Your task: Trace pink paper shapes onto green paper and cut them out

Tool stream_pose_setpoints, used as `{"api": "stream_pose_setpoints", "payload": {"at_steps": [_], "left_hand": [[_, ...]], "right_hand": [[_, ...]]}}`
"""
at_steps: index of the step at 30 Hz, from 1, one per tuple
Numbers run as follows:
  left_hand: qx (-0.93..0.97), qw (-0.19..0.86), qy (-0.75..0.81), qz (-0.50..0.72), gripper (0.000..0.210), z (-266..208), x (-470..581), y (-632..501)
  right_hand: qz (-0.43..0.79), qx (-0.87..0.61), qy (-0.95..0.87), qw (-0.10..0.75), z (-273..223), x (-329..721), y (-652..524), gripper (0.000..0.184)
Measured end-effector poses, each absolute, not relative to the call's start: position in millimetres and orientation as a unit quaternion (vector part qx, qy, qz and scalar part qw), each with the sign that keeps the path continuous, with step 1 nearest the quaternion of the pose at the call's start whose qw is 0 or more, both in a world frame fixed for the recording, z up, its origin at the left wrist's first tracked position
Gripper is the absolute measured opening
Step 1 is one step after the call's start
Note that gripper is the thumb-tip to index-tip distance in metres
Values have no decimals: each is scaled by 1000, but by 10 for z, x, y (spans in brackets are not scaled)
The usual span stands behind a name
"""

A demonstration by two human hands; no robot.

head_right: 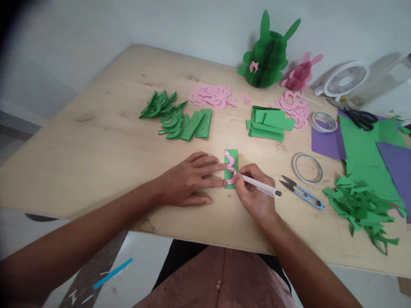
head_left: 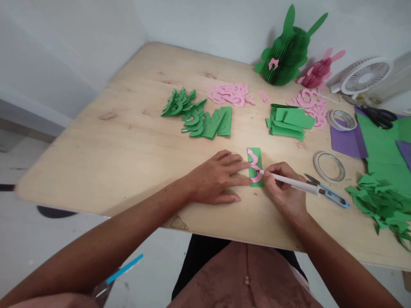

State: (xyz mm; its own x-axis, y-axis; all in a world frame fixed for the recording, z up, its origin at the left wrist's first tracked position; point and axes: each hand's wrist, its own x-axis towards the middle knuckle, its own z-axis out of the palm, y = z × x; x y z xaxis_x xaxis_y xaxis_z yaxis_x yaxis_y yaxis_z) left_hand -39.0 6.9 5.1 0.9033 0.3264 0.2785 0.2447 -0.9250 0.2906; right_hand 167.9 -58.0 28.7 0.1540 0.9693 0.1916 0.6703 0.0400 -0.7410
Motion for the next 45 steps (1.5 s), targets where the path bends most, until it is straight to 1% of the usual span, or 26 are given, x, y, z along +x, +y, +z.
{"api": "stream_pose_setpoints", "payload": {"at_steps": [12,19,30,37,41,45], "left_hand": [[968,119,149,163,45,56,-388,65],[968,128,147,159,45,51,-390,66],[967,134,151,153,45,49,-386,61],[966,129,161,153,45,64,-387,41],[961,120,159,193,45,27,-391,41],[956,102,175,212,45,-11,-388,45]], "right_hand": [[198,-660,-624,370,278,1682,-585,5],[215,-655,-593,417,254,1699,-581,10],[156,-632,-667,363,228,1718,-568,17],[129,-609,-689,370,116,1744,-540,21],[85,-595,-699,388,47,1766,-518,24],[44,-586,-722,365,-9,1791,-505,25]]}}
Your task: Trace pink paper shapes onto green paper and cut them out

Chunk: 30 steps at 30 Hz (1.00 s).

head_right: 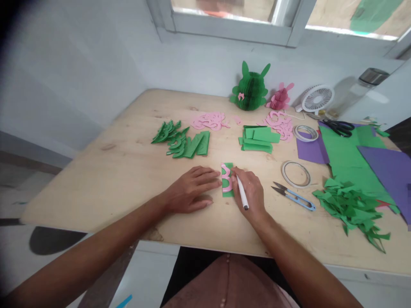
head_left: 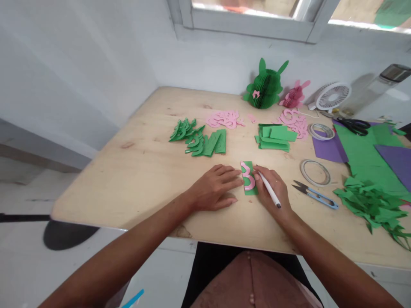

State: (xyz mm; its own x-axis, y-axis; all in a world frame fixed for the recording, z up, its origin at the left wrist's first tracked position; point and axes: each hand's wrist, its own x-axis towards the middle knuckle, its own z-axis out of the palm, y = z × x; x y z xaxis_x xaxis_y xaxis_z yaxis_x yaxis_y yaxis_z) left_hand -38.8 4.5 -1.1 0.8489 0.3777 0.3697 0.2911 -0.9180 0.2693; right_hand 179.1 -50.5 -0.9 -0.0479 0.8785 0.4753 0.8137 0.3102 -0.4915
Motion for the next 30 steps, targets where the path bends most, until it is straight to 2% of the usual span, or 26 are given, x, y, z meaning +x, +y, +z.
{"api": "stream_pose_setpoints", "payload": {"at_steps": [10,21,30], "left_hand": [[951,26,220,214,35,-29,-370,-17],[958,-10,267,103,49,40,-313,-262],[909,-16,389,152,42,20,-480,-608]], "right_hand": [[63,-543,-762,347,-84,1823,-493,26],[42,-541,-777,319,-126,1864,-478,26],[38,-536,-778,326,-98,1852,-528,27]]}}
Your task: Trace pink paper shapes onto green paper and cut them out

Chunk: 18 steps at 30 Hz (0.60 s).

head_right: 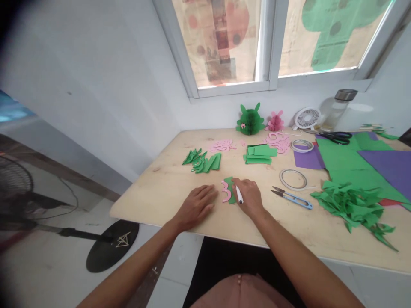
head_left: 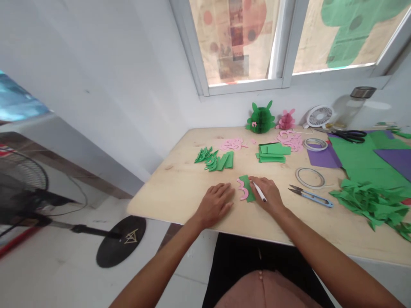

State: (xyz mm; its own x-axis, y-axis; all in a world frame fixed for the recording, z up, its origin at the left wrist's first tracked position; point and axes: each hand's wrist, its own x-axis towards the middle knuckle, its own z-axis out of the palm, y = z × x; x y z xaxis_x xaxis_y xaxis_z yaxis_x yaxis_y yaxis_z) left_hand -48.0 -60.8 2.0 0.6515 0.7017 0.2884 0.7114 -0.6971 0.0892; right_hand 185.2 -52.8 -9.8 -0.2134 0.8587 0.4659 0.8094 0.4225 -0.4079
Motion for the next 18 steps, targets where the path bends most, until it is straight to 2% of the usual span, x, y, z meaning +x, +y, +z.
{"api": "stream_pose_setpoints", "payload": {"at_steps": [10,18], "left_hand": [[-902,25,-407,-143,44,-87,-116,-766],[-852,32,-475,-217,37,-147,-295,-855]], "right_hand": [[34,-543,-770,334,-122,1870,-507,27],[54,-554,-744,371,-147,1875,-522,29]]}}
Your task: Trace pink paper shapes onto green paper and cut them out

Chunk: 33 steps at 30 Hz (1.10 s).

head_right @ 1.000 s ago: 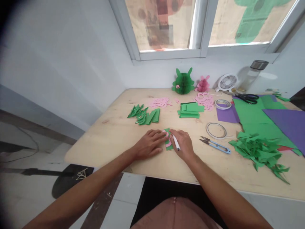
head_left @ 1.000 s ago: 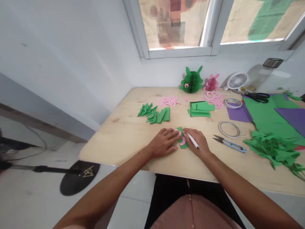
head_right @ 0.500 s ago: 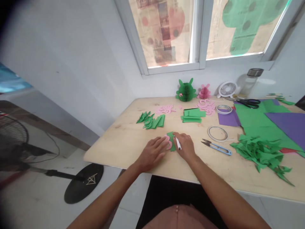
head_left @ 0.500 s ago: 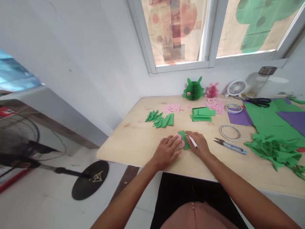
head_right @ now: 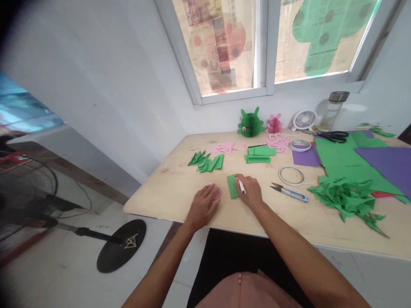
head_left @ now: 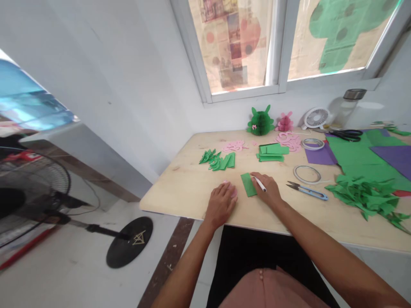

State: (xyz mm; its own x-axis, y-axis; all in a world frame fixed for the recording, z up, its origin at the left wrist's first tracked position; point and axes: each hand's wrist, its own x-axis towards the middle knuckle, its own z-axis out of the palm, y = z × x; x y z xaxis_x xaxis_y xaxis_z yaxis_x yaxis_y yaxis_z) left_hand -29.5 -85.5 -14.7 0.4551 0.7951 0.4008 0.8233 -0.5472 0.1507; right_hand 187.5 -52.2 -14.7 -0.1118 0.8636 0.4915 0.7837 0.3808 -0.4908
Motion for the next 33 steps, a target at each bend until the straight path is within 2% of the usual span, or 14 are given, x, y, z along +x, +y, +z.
{"api": "stream_pose_setpoints", "payload": {"at_steps": [9,22,33], "left_hand": [[-844,27,-468,-262,27,-190,-315,-837],[-835,25,-471,-284,24,-226,-320,-841],[-828,26,-470,-304,22,-199,-329,-857]], "right_hand": [[84,-542,-735,398,-204,1908,-484,33],[75,-490,-795,350,-176,1883,-473,27],[41,-495,-793,354,-171,1888,-479,27]]}}
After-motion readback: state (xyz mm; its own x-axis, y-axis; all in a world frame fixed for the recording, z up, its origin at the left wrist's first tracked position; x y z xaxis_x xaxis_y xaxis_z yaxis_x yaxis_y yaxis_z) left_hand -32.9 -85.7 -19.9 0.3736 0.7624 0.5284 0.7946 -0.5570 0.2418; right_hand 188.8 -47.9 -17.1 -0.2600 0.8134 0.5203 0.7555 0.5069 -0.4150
